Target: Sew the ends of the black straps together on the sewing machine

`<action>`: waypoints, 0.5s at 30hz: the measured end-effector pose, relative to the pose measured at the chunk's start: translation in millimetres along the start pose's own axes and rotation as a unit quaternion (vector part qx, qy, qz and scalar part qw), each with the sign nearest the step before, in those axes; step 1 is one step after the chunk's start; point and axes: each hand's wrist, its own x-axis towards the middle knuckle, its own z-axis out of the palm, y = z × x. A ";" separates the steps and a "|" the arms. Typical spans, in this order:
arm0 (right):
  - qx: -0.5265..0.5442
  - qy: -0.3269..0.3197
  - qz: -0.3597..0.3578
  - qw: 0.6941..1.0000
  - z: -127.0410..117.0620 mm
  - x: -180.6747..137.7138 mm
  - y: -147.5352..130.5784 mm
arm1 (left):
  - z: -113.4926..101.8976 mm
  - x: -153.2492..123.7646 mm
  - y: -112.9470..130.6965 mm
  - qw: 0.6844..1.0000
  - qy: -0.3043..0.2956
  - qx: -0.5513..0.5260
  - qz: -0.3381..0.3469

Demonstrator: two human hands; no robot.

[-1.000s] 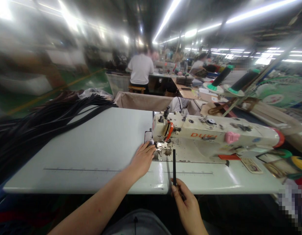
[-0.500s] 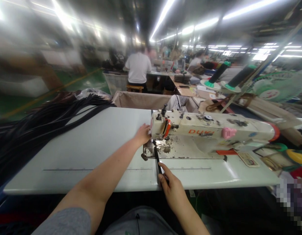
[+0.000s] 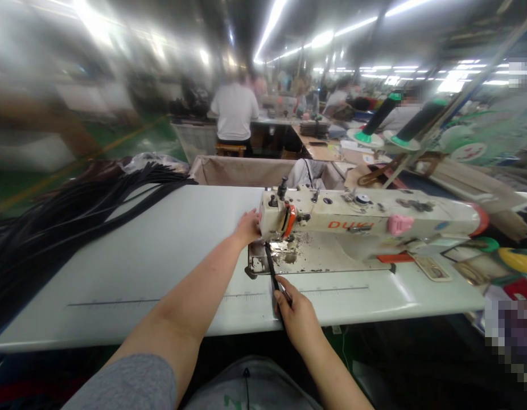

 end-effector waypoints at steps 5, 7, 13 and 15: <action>-0.021 0.010 0.011 1.000 0.0 -1.7 -7.7 | -0.9 -2.5 0.2 1.000 -0.001 -0.018 -0.007; -0.029 0.010 0.016 0.999 0.2 -1.3 -9.7 | -0.4 -3.1 1.1 1.000 0.007 -0.025 -0.016; -0.040 0.019 0.009 0.999 1.8 1.6 -4.7 | 0.6 -6.1 4.9 0.998 0.035 -0.058 -0.018; -0.044 0.020 -0.002 0.999 2.8 2.7 -1.7 | -0.4 -6.2 5.1 0.996 0.041 -0.072 -0.016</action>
